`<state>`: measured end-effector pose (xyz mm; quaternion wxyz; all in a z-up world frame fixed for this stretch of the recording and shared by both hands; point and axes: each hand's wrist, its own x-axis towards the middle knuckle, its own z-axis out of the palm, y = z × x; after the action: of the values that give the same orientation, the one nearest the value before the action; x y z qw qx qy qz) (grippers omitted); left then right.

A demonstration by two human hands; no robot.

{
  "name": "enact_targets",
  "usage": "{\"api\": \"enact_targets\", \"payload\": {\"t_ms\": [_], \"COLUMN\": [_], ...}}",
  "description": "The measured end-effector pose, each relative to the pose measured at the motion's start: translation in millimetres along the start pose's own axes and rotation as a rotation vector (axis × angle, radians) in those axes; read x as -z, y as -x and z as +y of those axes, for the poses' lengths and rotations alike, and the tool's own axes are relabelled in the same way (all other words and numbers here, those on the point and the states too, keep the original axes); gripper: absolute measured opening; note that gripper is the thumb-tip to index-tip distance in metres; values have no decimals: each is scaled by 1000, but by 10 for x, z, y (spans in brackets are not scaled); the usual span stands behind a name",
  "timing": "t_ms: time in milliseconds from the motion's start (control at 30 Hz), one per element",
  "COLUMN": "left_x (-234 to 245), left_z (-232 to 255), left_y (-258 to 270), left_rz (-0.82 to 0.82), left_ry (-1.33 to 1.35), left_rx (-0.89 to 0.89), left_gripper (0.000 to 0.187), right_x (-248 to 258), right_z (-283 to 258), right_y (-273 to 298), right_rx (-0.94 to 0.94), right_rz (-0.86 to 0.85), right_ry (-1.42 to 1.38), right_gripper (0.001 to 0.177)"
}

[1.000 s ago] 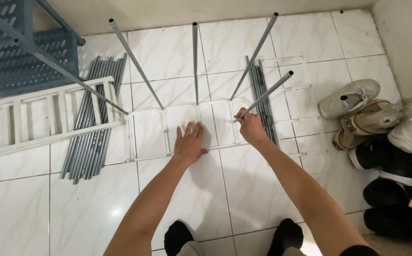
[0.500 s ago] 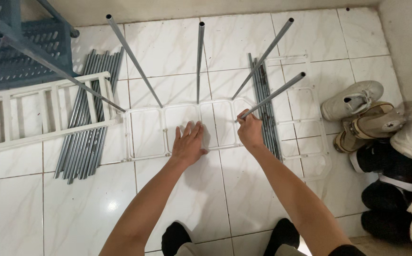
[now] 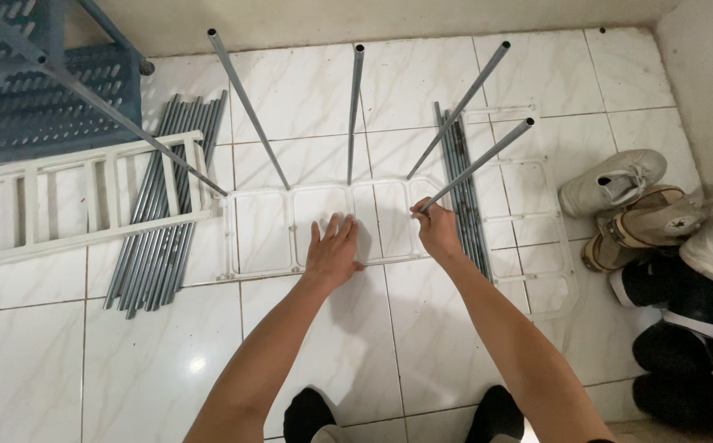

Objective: The person assembles a white plastic storage shelf by inserting metal rods into the frame slots. They handle multiple metal rods and white plastic frames, inserting rods one by one into the designated holes on the floor.

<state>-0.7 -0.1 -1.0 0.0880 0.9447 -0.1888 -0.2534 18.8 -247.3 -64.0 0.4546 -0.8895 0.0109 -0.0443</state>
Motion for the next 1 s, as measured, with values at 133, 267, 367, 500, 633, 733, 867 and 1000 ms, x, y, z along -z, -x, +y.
{"api": "enact_targets", "payload": {"t_ms": [133,267,367,500,633,733,867,1000], "left_x": [-18,-30,-43,-56,-69,-65,-53,-40], "left_z": [-14,-35,-48,-58,-63,-57,-54,-51], "left_y": [-28,-49,-55,-59,-57,-68,-58,-54], "left_rz": [-24,-23,-22,-18,-15,-15,3,17], "left_ry": [3,36,34,70,50,30,11,2], "left_rx": [5,8,5,9,10,5,-9,-16], "left_gripper": [97,96,96,98,98,98,98,98], "right_x": [11,-32,-98,-208,-345,-353,-229,-95], "right_z": [51,85,85,46,-9,2,77,121], "right_y": [-55,-44,2,44,110,116,60,10], "right_rx": [-28,42,8,46,16,-5,5,31], "right_rz": [-42,23,86,217,342,347,271,104], "right_ry": [66,5,5,42,61,65,-64,-37], "right_gripper": [6,5,7,10,12,13,11,7]}}
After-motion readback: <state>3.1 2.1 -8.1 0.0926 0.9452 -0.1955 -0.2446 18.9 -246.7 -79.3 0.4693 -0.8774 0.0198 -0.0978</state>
